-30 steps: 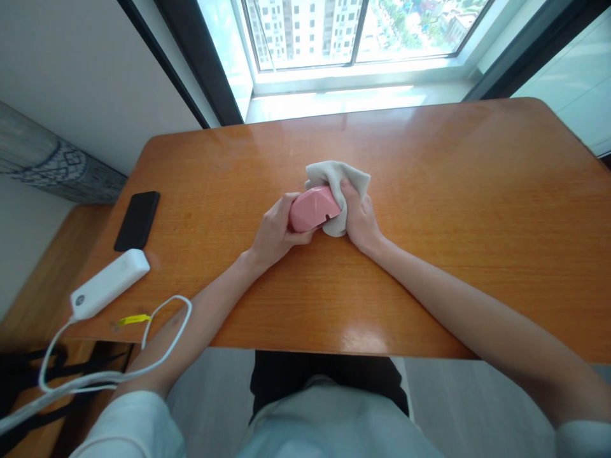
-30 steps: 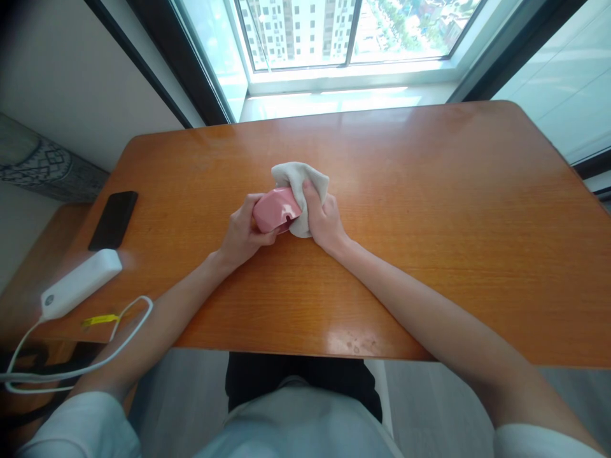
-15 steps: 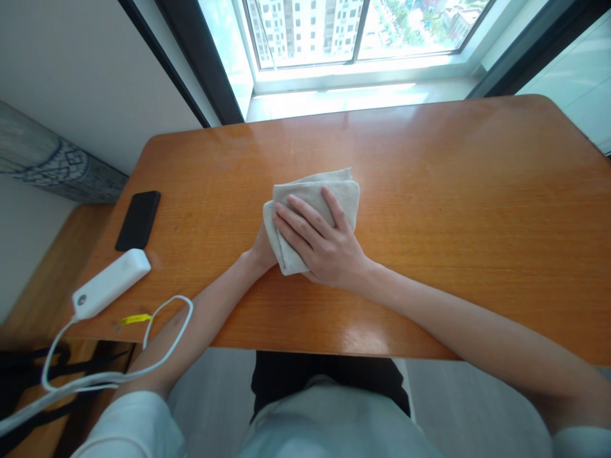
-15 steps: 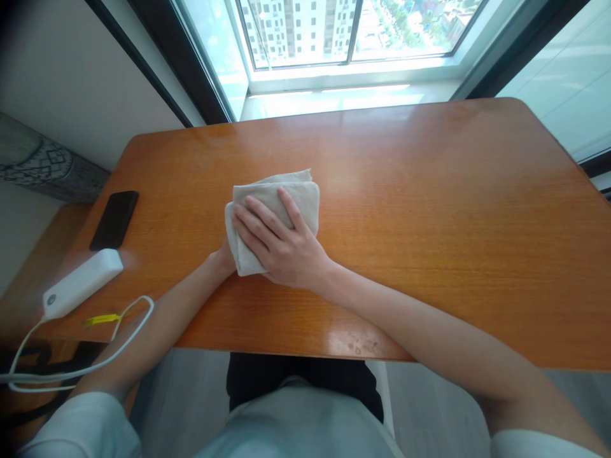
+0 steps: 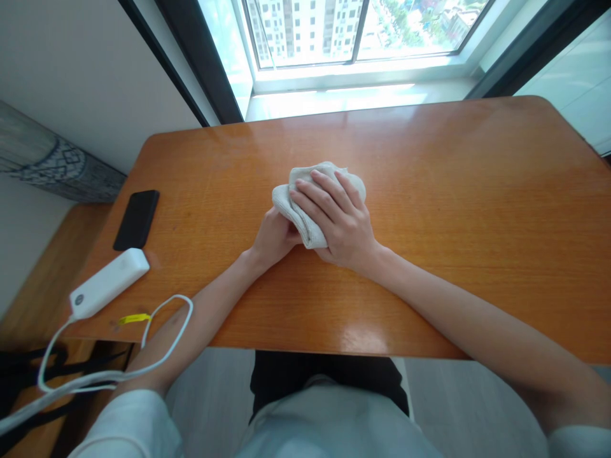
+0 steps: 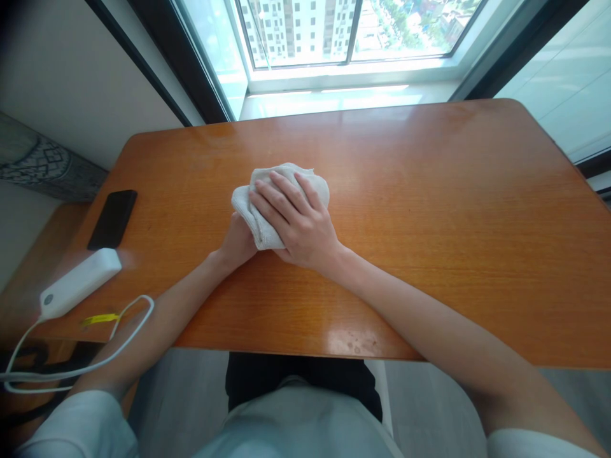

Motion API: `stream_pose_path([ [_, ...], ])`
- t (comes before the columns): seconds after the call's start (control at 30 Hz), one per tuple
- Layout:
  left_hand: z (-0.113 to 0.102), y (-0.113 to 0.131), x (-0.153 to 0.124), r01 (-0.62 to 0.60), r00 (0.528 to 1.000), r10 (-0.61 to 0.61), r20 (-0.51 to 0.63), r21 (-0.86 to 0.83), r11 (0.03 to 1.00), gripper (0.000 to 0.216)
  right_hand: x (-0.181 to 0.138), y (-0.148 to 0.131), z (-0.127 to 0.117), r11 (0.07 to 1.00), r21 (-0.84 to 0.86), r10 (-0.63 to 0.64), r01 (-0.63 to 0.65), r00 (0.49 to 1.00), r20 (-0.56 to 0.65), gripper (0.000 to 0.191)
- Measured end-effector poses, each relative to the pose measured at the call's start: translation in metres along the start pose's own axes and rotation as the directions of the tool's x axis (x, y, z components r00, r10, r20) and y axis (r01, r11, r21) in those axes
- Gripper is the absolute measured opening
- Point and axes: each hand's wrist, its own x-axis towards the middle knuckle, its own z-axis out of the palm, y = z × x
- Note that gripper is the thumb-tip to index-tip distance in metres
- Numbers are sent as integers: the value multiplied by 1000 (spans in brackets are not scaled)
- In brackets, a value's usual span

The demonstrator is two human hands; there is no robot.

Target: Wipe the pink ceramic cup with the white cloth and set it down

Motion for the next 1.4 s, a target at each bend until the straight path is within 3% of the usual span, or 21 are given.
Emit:
stream_pose_path([
  [0.23,-5,17,3,25,999,-27,-32,-63,998,43,4,7,-7,995,46,90,-87,994,-63,59],
  [0.53,-4,19,4,12,998,-15,-54,-64,998,52,5,15,-4,951,241,228,-192,965,-133,52],
  [0.67,-4,20,3,5,998,-8,-55,-51,999,53,-1,24,7,868,364,414,-338,897,-154,53],
  [0.83,-4,19,3,10,998,-11,-59,-19,1000,53,-11,40,21,594,587,672,-550,740,14,63],
  [1.0,-4,18,2,8,998,-9,-59,-21,1000,52,-13,45,23,503,639,714,-581,696,70,64],
  [1.4,-2,11,-1,-15,1000,17,22,-92,996,57,-10,34,18,526,611,733,-592,680,27,61],
])
